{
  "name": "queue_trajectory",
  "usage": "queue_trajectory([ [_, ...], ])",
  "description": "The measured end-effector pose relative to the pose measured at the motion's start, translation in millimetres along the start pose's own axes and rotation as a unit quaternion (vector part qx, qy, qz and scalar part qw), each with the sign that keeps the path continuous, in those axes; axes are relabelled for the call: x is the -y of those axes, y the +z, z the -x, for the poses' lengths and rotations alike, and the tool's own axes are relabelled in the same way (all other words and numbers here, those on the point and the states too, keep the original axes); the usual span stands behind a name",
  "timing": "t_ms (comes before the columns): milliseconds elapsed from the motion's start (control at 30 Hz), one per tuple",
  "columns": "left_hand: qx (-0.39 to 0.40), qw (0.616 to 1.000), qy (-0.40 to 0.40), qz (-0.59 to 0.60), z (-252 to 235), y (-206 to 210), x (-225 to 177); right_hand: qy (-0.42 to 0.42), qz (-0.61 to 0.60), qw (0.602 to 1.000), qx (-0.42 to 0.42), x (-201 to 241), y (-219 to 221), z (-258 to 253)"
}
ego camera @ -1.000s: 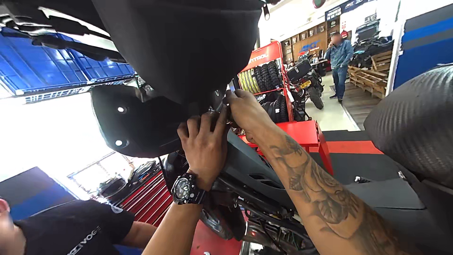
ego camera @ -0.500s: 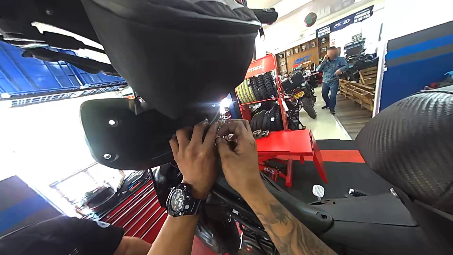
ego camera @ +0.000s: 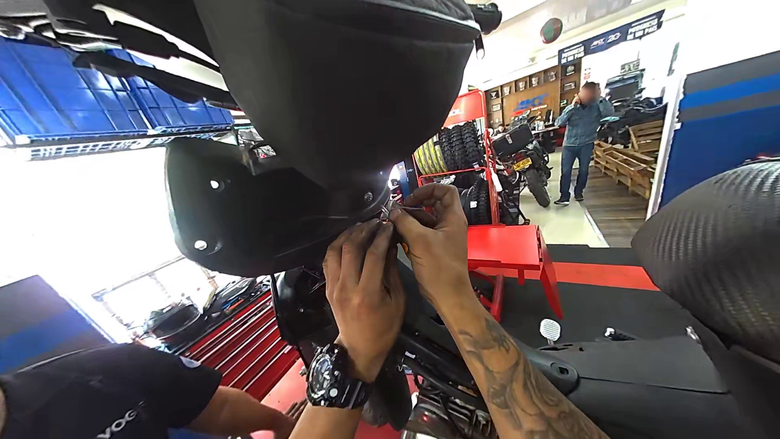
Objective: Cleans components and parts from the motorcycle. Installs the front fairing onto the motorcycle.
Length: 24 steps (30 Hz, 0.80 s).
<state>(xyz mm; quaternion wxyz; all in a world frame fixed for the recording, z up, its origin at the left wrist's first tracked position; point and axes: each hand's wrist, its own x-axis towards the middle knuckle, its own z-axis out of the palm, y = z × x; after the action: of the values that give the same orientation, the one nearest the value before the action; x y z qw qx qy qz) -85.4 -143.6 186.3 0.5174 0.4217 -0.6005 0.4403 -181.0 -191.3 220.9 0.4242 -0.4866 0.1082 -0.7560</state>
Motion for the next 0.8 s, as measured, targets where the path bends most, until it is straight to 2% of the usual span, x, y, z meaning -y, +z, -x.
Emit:
queue_trajectory([
  [467,-0.007,1.000,0.002,-0.009,-8,3,5,0.001,0.036,0.999,0.040,2,10,-19],
  [800,0.024,0.996,0.043,0.071,5,9,15,0.068,0.080,0.993,0.048,14,9,-29],
])
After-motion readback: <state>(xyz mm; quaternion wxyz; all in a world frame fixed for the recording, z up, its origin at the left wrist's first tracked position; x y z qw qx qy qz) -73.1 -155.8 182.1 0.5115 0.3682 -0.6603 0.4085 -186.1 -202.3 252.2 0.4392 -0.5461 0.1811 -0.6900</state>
